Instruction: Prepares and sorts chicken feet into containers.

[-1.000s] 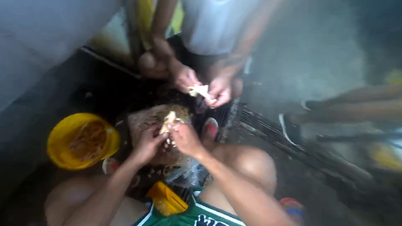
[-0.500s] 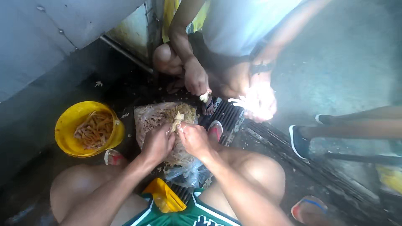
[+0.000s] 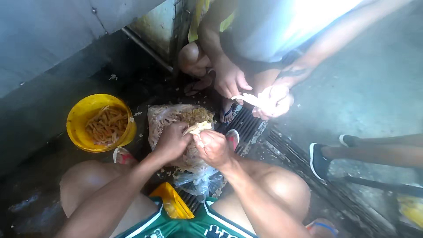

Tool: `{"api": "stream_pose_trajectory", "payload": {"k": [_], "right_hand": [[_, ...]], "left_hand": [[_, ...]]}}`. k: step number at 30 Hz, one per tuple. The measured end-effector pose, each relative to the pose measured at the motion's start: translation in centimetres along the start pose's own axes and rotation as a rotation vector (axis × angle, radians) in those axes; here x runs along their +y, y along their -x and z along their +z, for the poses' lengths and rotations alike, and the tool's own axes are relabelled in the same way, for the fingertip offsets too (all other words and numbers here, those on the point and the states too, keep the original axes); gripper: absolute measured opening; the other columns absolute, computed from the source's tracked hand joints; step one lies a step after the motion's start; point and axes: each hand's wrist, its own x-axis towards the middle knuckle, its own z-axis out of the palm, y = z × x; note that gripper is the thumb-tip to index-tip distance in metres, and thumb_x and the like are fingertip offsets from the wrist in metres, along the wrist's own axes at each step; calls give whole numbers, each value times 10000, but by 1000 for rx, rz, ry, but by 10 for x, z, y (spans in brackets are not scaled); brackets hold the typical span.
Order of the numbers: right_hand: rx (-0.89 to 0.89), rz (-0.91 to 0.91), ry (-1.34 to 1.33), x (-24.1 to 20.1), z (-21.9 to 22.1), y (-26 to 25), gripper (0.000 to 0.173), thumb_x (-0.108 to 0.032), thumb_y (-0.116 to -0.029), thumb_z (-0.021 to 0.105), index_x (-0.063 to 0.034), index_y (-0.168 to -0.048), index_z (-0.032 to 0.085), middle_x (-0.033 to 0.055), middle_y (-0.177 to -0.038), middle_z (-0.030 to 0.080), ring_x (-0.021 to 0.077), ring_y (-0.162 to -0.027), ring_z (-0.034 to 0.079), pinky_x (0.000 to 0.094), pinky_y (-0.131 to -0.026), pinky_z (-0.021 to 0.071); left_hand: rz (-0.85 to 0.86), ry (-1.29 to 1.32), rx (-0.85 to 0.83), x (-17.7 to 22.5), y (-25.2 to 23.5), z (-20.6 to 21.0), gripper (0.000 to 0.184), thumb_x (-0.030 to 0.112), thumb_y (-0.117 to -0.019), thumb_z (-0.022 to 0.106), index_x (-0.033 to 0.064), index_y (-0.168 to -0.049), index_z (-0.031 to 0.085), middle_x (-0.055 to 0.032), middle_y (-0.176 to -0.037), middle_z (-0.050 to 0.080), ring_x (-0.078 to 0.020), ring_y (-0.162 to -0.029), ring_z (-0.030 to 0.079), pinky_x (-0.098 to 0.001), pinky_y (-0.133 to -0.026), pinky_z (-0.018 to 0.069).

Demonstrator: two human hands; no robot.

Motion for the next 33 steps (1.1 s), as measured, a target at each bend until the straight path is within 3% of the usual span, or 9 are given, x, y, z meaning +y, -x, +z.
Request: {"api": "stream_pose_trajectory", "payload": {"k": [2,6,14,16,19,24,27,31,33], "right_hand": [[32,6,-13,-3,-5,-4,371,-221,-1040,524,-39,-736,631,76,-669,627,177,-658,649,313,-629,555],[69,72,-13,-4,-7,-7,346,-236,-1044,547,-46,-788,681,58,-709,666,143,-689,662,288,-662,559],[-13,570,-700,2,-23,-8,349,-321,-1036,562,-5,-1089,702,-8,-823,688,51,-719,653,249,-673,586],[50,623,-850,7,-24,-6,445,-394,-1045,544,21,-1135,676,16,-799,665,94,-681,637,279,-639,580],[119,738,-1017,7,-23,-9,455,-450,-1035,557,-15,-1123,661,12,-775,648,110,-654,623,285,-620,567],[115,900,-902,-3,-21,-17,222,-196,-1036,567,-13,-946,656,47,-731,649,142,-619,631,309,-597,575],[4,843,-712,-5,-29,-21,184,-172,-1029,559,-45,-979,683,-7,-745,667,73,-628,640,250,-596,575],[-165,739,-492,-4,-34,-20,219,-225,-1036,543,-86,-1016,712,-39,-787,655,16,-677,620,211,-634,548],[-188,766,-443,-4,-32,-18,217,-234,-1035,543,-91,-994,702,-37,-751,626,22,-635,597,217,-600,535]], "left_hand": [[-24,457,-83,-4,0,0,156,139,-1040,591,1,-1069,658,-74,-729,657,-121,-540,597,-251,-497,519],[10,841,-94,-3,4,9,188,131,-1069,540,-20,-1173,577,-111,-774,636,-149,-569,602,-265,-527,540],[100,480,-6,-4,6,7,298,215,-1081,533,71,-1342,542,-69,-921,703,-161,-688,677,-299,-616,600],[115,221,105,-6,2,6,294,284,-1054,586,124,-1301,589,-18,-955,718,-114,-786,697,-305,-731,610],[257,-157,171,-13,0,9,380,342,-1047,574,124,-1356,605,-72,-1136,717,-163,-1045,693,-413,-959,569],[475,-321,231,-22,-1,30,360,207,-1003,624,50,-1327,635,-118,-1119,733,-218,-1003,725,-417,-911,598],[401,-290,222,-21,-3,28,330,212,-1001,607,23,-1270,637,-122,-1018,737,-210,-909,730,-404,-841,607],[228,22,121,-16,-5,23,344,251,-1049,559,43,-1322,577,-60,-1052,724,-111,-886,705,-314,-811,602],[198,142,91,-14,-7,24,353,272,-1065,543,45,-1336,549,-53,-1009,716,-125,-774,697,-320,-702,615]]}}
